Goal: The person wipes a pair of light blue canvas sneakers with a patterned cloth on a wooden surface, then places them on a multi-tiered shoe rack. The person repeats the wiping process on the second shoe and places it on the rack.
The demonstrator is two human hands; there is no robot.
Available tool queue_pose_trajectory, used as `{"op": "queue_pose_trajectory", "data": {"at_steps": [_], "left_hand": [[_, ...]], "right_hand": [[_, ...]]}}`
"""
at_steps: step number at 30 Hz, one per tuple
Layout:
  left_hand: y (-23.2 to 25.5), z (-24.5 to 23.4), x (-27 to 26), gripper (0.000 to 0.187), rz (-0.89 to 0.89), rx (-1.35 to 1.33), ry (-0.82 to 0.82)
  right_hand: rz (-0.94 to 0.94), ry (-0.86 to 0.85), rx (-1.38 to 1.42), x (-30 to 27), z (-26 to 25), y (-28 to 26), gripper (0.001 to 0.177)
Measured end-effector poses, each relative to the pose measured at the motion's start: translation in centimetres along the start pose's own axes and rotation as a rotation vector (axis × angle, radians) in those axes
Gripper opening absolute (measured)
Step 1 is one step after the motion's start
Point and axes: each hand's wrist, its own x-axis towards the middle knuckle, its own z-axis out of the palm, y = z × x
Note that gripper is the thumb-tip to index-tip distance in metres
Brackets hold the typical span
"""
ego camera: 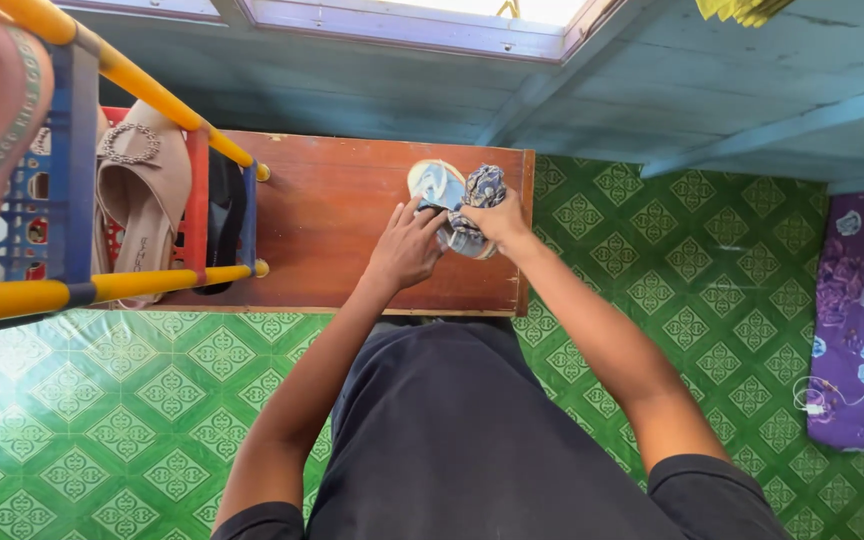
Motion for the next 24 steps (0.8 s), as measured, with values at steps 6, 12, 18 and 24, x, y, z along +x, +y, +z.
{"op": "queue_pose_trajectory", "data": {"at_steps": [6,12,18,24], "left_hand": [[-3.0,4.0,-0.4,0.060,-0.226,-0.373,0.006],[-5.4,6.8,-2.0,0.033,-0.543,-1.065,0.131],[-5.2,10.1,-3.1,0.042,-0.753,-0.650,0.359],[-7.6,13.5,-5.8,0.033,-0.653,-0.542,0.453]], "right_hand": [[-0.235,0.224,-0.099,-2.0,2.9,2.2,0.046],[-0.246,0.256,-0.199,-3.5,4.9,5.4,0.060],[-0.356,0.150,-0.307,-5.7,6.2,8.6,0.059],[-0.142,-0.114,-0.443,-5.5,3.4,9.0,0.064]]}}
